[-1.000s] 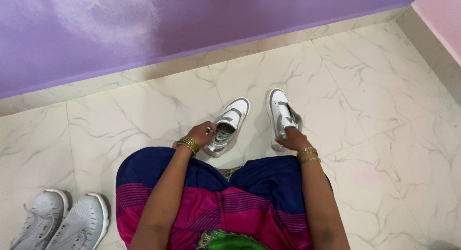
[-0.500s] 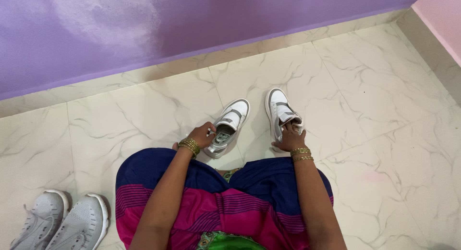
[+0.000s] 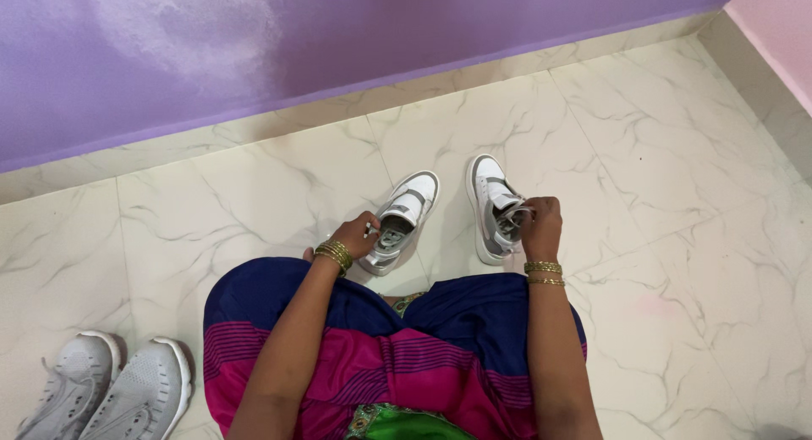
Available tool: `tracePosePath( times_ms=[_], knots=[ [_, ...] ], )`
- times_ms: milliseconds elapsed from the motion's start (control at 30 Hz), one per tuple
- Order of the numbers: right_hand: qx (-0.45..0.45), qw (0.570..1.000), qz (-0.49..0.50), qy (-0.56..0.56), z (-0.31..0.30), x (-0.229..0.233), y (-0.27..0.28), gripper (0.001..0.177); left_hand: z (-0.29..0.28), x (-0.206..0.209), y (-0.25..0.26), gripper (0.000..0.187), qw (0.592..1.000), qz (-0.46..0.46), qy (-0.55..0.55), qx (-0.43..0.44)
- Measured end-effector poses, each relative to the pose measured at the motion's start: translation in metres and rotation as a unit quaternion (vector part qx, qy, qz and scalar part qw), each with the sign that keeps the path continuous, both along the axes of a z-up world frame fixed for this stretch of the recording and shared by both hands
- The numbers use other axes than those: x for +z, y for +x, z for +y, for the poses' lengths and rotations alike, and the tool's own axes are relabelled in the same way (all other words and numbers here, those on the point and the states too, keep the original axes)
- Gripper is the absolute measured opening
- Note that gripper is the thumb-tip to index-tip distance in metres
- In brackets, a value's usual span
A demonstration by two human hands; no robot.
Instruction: The person sits on the floor and removes the laces from a pair of white sneakers. They then re-lace the shoes by threading the laces through the eyelets and tying them.
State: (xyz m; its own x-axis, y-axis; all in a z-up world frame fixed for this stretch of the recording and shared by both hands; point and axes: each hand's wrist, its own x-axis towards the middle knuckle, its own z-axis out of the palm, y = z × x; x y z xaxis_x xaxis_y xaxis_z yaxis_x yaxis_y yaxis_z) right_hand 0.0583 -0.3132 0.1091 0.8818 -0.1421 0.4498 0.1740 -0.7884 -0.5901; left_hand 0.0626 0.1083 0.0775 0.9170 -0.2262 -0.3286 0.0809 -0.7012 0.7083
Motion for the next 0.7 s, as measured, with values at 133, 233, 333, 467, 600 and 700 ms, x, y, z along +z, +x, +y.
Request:
tracePosePath(
  times_ms=[133, 233, 333, 467, 600, 700],
  knots=[
    [0.043, 0.994, 0.001, -0.098, -0.002, -0.003, 0.003, 0.033, 0.002, 0.000, 0.000, 0.029, 1.000, -0.001, 0.001, -0.004],
    [-0.089, 0.996, 0.008, -0.006, -0.017, -0.008, 0.004, 0.036, 0.002, -0.003, -0.001, 0.029, 1.000, -0.009, -0.004, -0.011],
    [-0.147, 0.983, 0.024, 0.106, -0.023, -0.010, 0.013, 0.019, 0.001, -0.003, 0.000, 0.029, 1.000, -0.001, 0.003, -0.005],
    [-0.112, 0.946, 0.188, 0.239, -0.017, -0.008, 0.026, 0.032, 0.000, -0.001, 0.000, 0.031, 1.000, 0.005, 0.004, -0.001],
    [-0.065, 0.968, 0.176, 0.167, -0.008, -0.004, 0.032, 0.022, 0.000, -0.001, -0.001, 0.030, 1.000, -0.004, 0.012, -0.004],
    [-0.063, 0.988, 0.097, 0.097, -0.010, -0.003, 0.028, 0.014, 0.000, -0.002, -0.001, 0.030, 1.000, -0.012, 0.011, -0.007]
  ],
)
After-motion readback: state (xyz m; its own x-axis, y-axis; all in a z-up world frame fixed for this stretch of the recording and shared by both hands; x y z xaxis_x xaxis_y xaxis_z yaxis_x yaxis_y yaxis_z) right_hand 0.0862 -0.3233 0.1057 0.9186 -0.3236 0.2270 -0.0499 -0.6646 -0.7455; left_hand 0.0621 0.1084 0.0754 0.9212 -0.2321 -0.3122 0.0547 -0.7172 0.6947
